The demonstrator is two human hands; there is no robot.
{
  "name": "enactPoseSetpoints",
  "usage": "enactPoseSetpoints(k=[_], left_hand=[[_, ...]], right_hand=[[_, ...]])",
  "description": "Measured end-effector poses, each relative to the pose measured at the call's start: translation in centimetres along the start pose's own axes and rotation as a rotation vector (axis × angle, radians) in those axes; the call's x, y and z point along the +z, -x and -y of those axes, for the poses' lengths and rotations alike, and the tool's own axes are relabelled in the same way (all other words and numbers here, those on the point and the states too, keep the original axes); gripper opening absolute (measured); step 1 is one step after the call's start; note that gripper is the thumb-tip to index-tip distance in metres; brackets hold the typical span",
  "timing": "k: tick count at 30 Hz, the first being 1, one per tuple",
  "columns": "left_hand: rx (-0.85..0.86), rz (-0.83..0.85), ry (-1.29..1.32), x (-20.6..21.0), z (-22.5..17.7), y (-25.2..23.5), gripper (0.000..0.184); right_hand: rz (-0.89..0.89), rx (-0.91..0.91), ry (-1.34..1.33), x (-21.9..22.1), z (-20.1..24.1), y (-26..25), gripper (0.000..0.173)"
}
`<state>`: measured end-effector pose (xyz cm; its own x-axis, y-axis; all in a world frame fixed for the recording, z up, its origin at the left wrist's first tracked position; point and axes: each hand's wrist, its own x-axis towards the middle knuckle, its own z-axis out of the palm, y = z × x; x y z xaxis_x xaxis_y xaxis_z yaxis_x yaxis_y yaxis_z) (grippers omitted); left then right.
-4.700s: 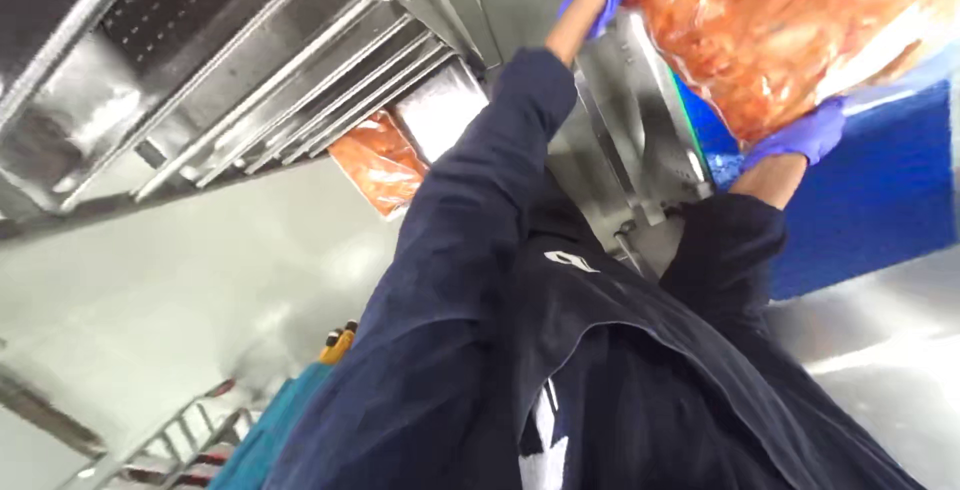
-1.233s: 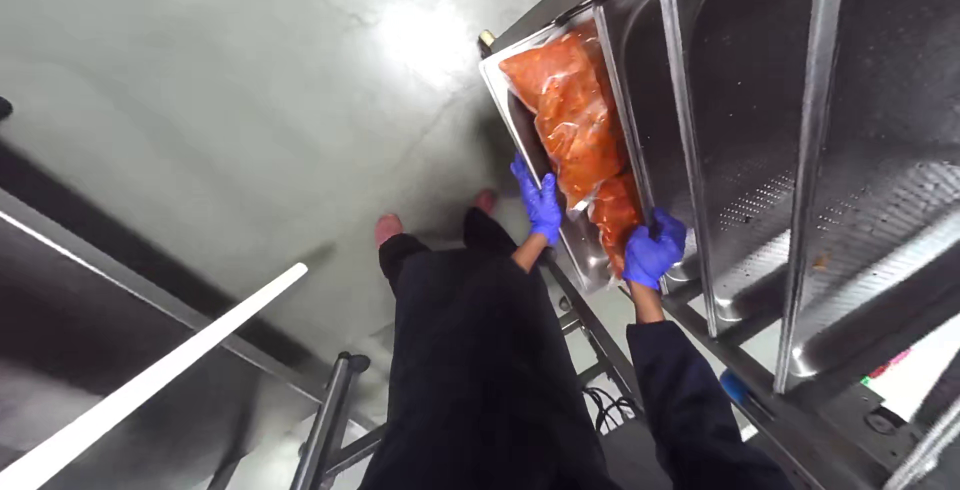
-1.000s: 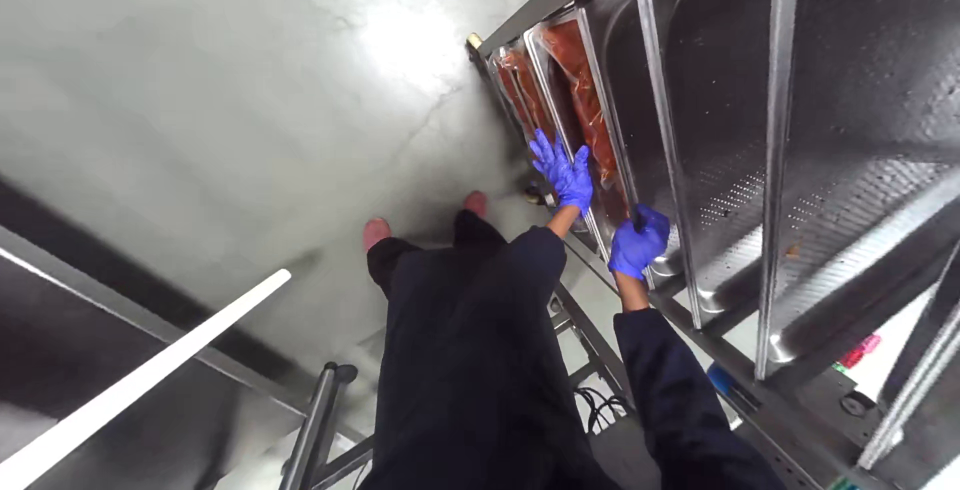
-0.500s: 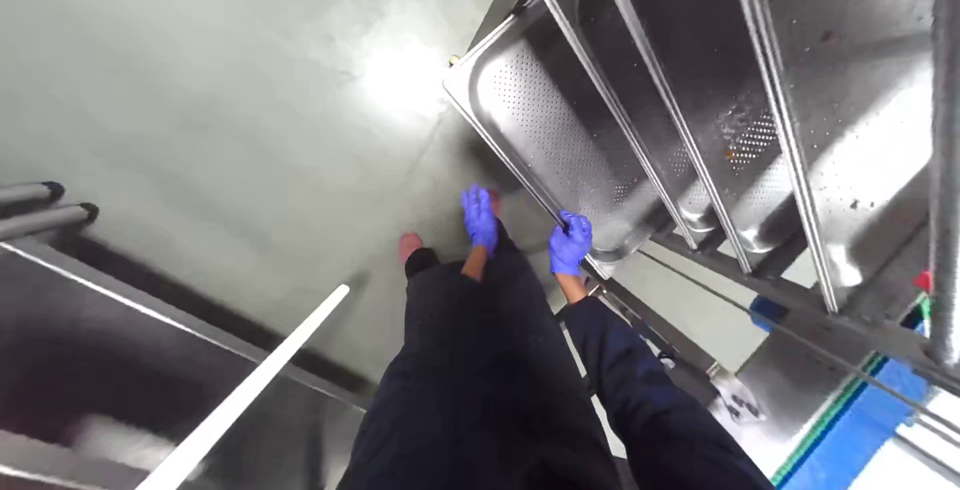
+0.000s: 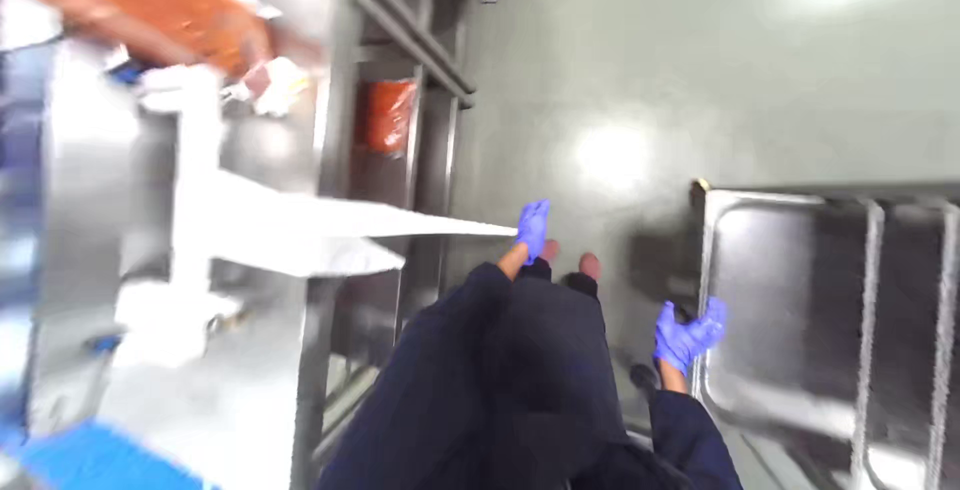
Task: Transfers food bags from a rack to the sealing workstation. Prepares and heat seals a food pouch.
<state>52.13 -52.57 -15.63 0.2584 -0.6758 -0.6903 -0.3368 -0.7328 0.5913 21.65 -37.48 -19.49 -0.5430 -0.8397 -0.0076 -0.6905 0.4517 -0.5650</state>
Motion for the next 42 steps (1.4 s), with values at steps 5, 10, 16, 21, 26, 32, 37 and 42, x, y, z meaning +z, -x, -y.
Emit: enactPoseSetpoints(k=[5, 10, 16, 21, 26, 32, 37, 42], left_hand=[[0.086, -0.111, 0.056, -8.9, -3.9, 4.4, 0.051], [0.088, -0.318, 0.517, -13.8, -3.7, 10.9, 0.05], [0.067, -0.679, 0.96, -19.4, 5.9, 17.8, 0.042], [-0.007, -0.968, 1.217, -23.4, 13.4, 21.5, 0.05], [-0.006, -0.946, 1.321, -27.7, 14.6, 21.6, 0.057], [0.209, -0.709, 1.226, -31.2, 10.8, 17.5, 0.06], [0.375, -0.447, 0.999, -33.1, 7.1, 11.8, 0.049], [0.246, -0.5, 1.062, -32.6, 1.9, 7.5, 0.06]], right_hand=[[0.121, -0.324, -0.167, -3.5, 7.1, -6.7, 0.074], [0.168, -0.555, -0.297, -4.1, 15.7, -14.5, 0.068], [0.492, -0.694, -0.449, 0.7, 32.3, -14.2, 0.055], [0.798, -0.772, -0.514, 5.8, 43.8, -6.9, 0.051], [0.948, -0.854, -0.552, 9.4, 49.6, -2.6, 0.044], [1.044, -0.662, -0.373, 14.8, 53.8, -6.2, 0.039], [1.113, -0.657, -0.194, 21.1, 59.9, -10.7, 0.039], [1.368, -0.902, 0.173, 28.0, 67.6, -12.5, 0.041]])
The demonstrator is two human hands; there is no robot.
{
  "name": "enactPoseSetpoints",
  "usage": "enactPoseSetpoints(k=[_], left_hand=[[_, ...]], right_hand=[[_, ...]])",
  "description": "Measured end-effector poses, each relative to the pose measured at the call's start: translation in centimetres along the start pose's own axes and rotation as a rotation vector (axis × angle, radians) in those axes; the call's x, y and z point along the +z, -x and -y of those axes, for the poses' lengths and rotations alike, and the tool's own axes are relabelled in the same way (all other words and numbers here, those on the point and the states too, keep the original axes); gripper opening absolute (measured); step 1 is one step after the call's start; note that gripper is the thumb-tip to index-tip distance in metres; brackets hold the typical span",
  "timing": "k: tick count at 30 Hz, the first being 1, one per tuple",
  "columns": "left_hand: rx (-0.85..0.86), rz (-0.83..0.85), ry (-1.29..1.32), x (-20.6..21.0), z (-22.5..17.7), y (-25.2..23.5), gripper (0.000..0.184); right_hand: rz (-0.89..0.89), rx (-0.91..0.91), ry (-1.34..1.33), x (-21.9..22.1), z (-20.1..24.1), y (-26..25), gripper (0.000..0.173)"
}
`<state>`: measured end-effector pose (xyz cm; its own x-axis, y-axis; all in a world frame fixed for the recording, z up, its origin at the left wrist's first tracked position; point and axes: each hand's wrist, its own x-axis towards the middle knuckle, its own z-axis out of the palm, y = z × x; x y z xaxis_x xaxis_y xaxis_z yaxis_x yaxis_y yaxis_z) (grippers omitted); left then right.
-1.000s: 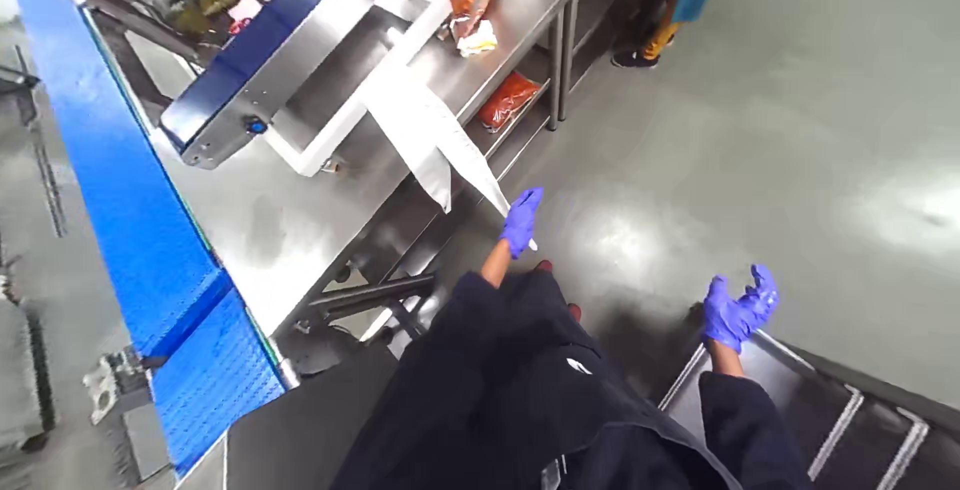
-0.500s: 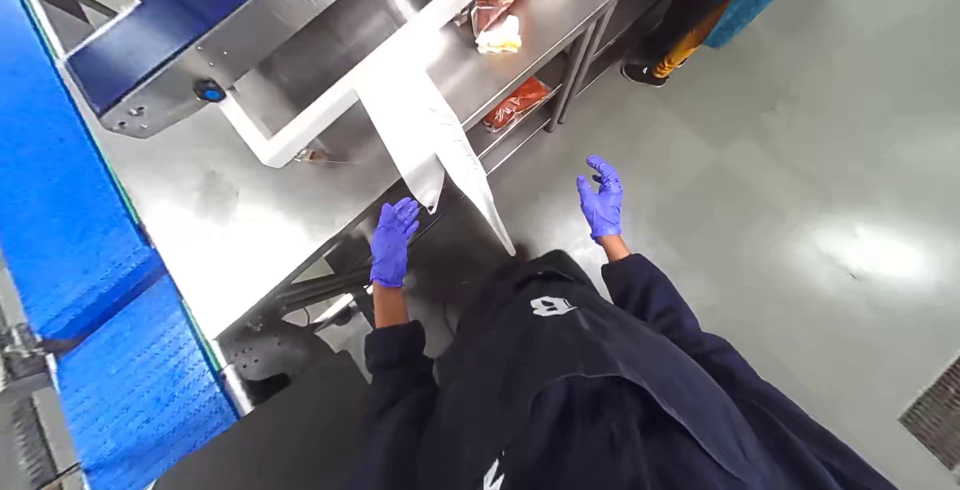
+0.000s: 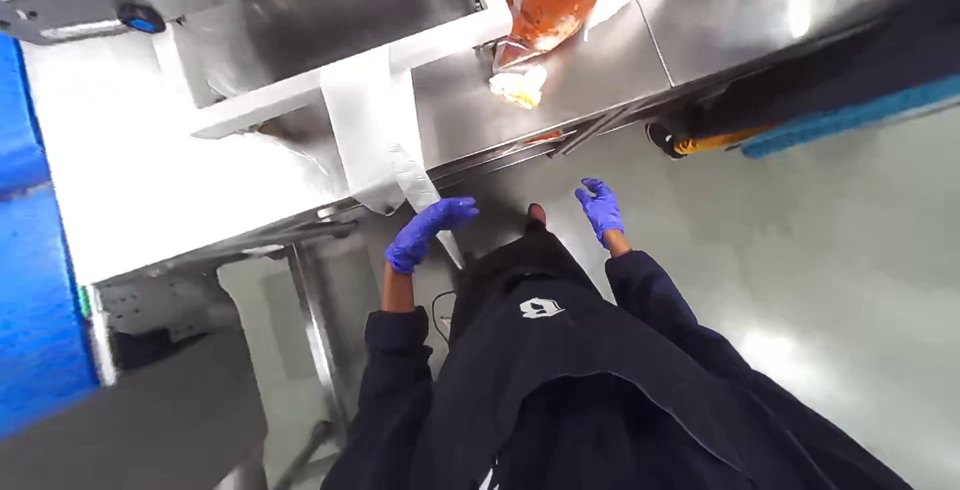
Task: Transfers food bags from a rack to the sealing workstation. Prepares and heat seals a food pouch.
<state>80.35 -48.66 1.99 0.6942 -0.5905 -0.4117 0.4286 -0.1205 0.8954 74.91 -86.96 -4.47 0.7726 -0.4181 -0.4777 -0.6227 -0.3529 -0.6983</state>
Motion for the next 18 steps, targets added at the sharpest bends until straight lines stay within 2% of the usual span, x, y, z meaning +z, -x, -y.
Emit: enactPoseSetpoints(k=[2, 4, 11, 15, 18], left_hand=[[0.012, -0.113, 0.063, 2.2, 0.6, -0.9, 0.062], [0.003, -0.246, 0.152, 4.5, 1.8, -1.0, 0.06], [-0.028, -0.693, 0.331, 12.2, 5.4, 2.6, 0.054], [0.055, -0.803, 0.417, 14.7, 7.4, 3.4, 0.063], [0.082, -0.786, 0.465, 15.8, 7.6, 1.8, 0.07]], right_hand=[[0.184, -0.057, 0.154, -1.4, 1.7, -3.4, 0.045], [0.297, -0.11, 0.271, -2.4, 2.9, -6.2, 0.047], [0.465, -0.227, 0.363, -6.1, 7.8, -12.7, 0.041], [0.632, -0.31, 0.382, -10.1, 11.0, -12.5, 0.036], [0.6, -0.346, 0.312, -15.2, 13.1, -11.7, 0.035]])
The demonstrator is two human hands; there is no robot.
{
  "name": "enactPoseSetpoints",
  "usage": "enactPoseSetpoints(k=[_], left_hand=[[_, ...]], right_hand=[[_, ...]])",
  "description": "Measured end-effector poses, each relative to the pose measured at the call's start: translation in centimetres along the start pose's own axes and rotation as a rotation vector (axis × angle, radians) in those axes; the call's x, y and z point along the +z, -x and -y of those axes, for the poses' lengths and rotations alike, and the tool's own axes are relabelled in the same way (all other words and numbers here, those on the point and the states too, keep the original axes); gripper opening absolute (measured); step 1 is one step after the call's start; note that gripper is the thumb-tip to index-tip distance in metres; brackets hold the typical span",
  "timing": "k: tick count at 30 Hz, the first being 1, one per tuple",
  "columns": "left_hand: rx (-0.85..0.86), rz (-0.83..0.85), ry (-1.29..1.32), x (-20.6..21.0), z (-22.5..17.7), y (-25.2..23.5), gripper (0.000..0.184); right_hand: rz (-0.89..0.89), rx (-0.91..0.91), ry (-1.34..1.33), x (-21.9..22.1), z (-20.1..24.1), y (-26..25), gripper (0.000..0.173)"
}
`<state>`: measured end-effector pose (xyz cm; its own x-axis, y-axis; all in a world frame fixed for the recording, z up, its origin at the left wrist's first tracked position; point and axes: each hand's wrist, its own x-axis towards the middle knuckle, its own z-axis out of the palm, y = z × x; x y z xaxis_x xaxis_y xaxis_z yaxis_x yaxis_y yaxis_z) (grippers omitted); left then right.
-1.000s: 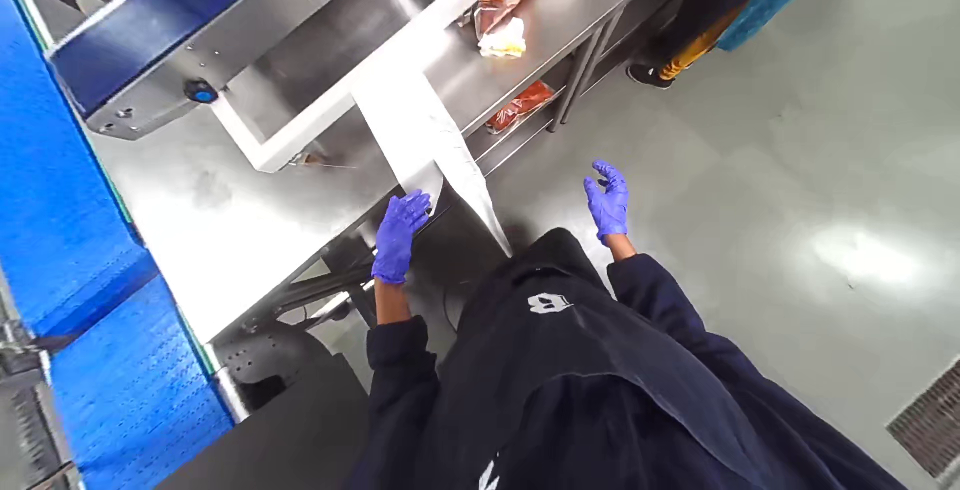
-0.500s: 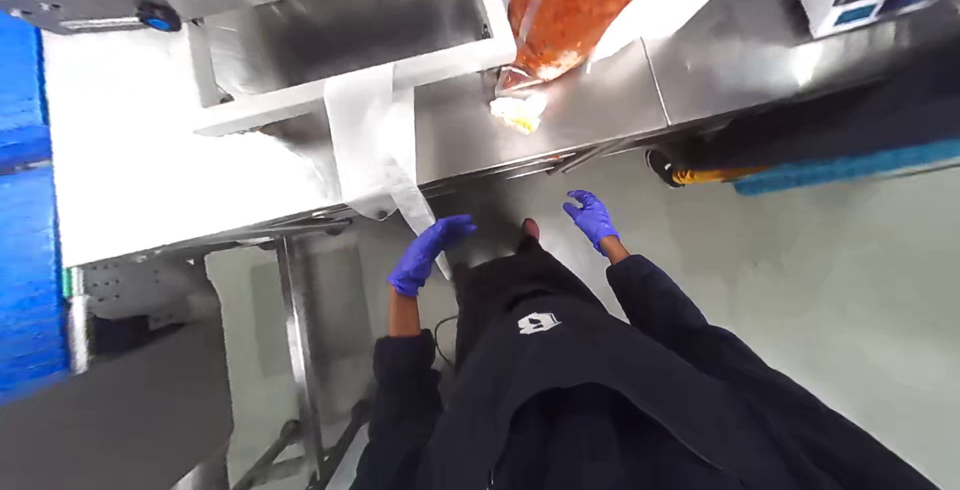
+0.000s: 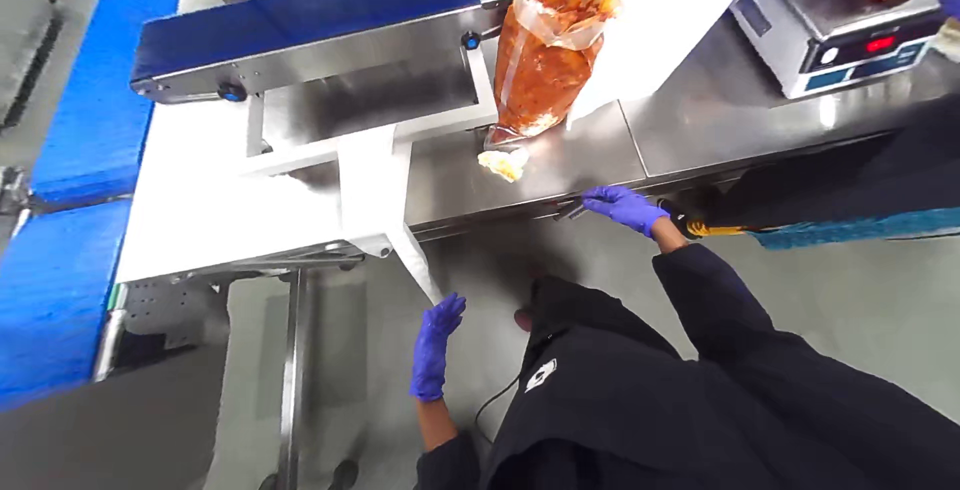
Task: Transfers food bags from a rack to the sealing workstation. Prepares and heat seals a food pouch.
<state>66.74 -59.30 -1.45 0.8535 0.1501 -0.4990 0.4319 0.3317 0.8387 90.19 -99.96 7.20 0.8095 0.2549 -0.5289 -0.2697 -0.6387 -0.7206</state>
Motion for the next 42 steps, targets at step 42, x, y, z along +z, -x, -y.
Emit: enactPoseSetpoints(k=[42], left_hand=[[0.092, 0.116, 0.264, 37.3, -33.5, -19.8, 0.061]], right_hand=[[0.206, -0.205, -0.751, -24.4, 17.2, -19.6, 0.08]])
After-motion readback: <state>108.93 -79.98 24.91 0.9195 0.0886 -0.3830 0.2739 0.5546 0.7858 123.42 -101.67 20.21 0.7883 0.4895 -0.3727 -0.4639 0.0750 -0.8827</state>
